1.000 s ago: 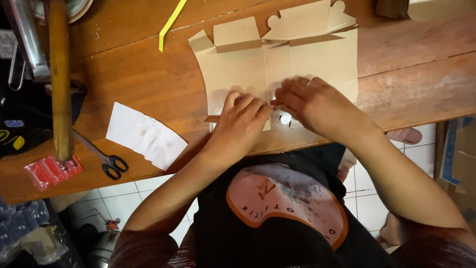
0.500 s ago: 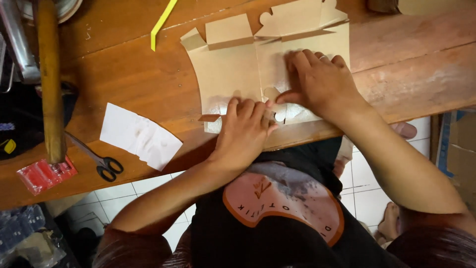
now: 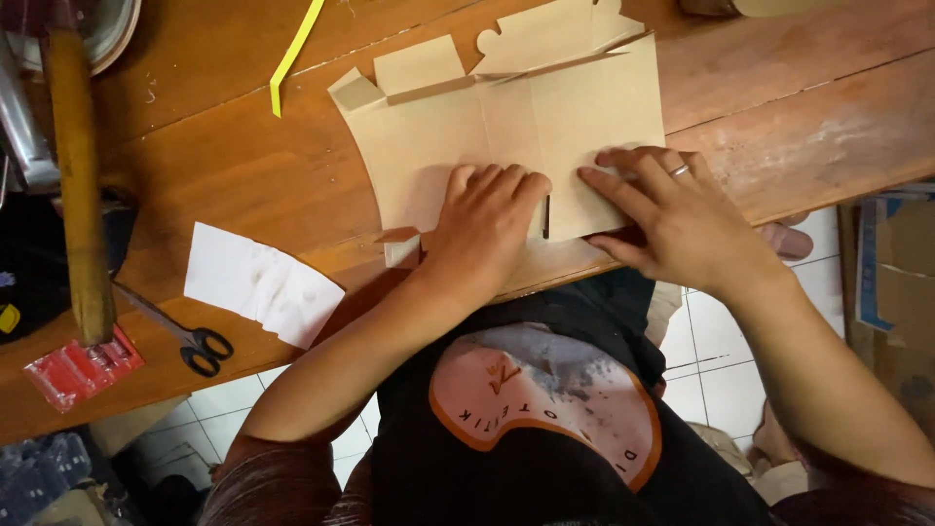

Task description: Assembling cardboard containers by folding flaps and interlocking tabs on a wooden table.

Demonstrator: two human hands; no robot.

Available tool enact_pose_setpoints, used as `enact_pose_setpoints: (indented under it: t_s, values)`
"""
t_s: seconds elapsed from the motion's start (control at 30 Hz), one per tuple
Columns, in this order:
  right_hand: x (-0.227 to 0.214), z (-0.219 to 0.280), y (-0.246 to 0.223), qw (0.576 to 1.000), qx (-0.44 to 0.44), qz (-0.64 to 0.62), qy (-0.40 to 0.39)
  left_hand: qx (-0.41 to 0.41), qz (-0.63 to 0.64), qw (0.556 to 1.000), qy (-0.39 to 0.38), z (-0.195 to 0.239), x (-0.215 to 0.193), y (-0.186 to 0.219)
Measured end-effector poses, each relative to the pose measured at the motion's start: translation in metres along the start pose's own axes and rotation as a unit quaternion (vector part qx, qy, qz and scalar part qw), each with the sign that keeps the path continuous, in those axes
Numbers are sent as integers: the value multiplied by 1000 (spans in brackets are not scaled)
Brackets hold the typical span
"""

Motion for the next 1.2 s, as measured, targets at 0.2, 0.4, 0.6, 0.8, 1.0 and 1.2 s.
enact_pose_setpoints:
  t_s: [0.2,0.4,0.6,0.8,1.0,1.2]
  values:
    - [-17,-5,-24,981,-108,101,124,-40,56,997,-35,-4,-8,-11]
    - [0,-12,-18,989,-105,60,83,-23,36,997,-67,3,8,-12]
    - [-1,-36,17,974,33,-211,74,-70,52,993,-82,-1,3,-13]
    - [4,-51,42,990,79,-103,55,-10,-79,997,-23,3,4,5]
    - [15,-37,60,991,108,58,53,75,-216,973,-31,0,22,35]
    - [-2,-21,66,986,133,-89,45,91,-214,971,-60,3,32,31]
Point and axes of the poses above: each hand's wrist, its own z-axis away from the middle knuckle, its own x-axis out of the palm, y = z × x, the point moved 10 cm from there along -z, towards the middle knuckle, and after that the axes turned 9 degrees about y, right-handed, at the moved point
